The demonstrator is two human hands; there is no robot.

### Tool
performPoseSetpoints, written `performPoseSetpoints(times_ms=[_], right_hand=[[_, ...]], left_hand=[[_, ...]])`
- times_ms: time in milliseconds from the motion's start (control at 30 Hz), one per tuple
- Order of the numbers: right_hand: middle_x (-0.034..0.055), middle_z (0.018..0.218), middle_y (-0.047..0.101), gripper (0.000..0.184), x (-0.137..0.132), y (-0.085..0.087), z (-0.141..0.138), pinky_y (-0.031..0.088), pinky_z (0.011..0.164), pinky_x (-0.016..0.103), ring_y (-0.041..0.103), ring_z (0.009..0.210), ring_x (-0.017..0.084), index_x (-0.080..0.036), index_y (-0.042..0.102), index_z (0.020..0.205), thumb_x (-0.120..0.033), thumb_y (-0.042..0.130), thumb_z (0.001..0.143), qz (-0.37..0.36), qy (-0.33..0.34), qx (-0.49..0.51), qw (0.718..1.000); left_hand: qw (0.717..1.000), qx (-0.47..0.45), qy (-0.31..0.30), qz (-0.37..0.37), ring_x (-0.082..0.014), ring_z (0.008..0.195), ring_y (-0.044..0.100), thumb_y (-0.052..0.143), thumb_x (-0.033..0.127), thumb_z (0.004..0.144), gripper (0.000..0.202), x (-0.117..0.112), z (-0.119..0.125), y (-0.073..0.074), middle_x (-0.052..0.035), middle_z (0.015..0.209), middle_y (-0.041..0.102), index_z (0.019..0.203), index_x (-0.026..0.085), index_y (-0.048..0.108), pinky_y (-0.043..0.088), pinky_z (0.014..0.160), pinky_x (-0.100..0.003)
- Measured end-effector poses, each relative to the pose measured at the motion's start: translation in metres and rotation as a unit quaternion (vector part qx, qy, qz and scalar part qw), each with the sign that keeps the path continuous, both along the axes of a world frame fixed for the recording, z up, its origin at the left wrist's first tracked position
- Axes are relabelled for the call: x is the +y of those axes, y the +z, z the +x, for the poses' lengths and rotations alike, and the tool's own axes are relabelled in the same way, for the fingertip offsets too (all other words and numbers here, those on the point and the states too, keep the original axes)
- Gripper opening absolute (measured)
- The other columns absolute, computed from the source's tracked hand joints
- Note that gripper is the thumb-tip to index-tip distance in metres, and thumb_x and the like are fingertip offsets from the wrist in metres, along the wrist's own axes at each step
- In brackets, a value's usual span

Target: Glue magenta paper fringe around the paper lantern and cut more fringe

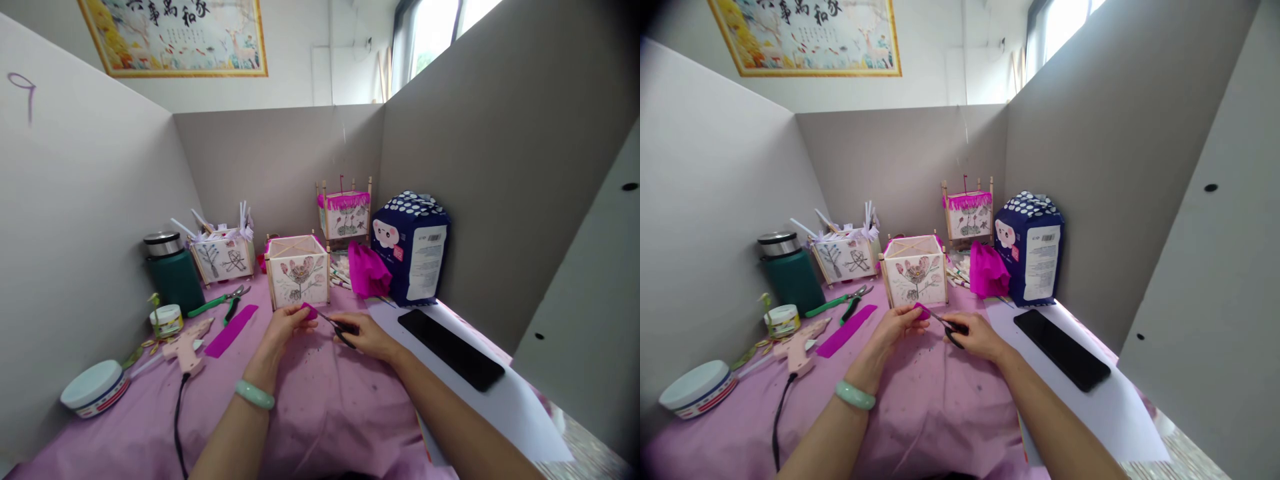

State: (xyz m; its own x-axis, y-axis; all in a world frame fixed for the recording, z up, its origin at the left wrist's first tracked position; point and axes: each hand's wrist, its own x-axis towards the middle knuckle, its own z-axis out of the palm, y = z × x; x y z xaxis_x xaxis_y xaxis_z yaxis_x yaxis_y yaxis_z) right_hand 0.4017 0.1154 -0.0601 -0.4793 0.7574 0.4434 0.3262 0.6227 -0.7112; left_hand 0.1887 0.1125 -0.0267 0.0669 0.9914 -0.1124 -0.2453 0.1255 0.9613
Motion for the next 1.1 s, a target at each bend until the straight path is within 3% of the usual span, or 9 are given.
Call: performPoseSetpoints(times_ms=[1100], right_hand=[[0.0070,0.110,0.070,0.036,0.0063,-0.0060,0.0020,0.052,0.089,0.038,0.066,0.098,0.025,-0.020,0.069,0.113,-0.027,0.064,0.078,-0.047,0.023,0.035,0.998]], left_hand=[[1.000,0.007,-0.010,0.001,-0.0163,0.060,0.068,0.065,0.012,0.080,0.006,0.0032,-0.0034,-0.0027,-0.0117,0.073,0.071,0.078,0.007,0.067,0.056,0.053,-0.023]])
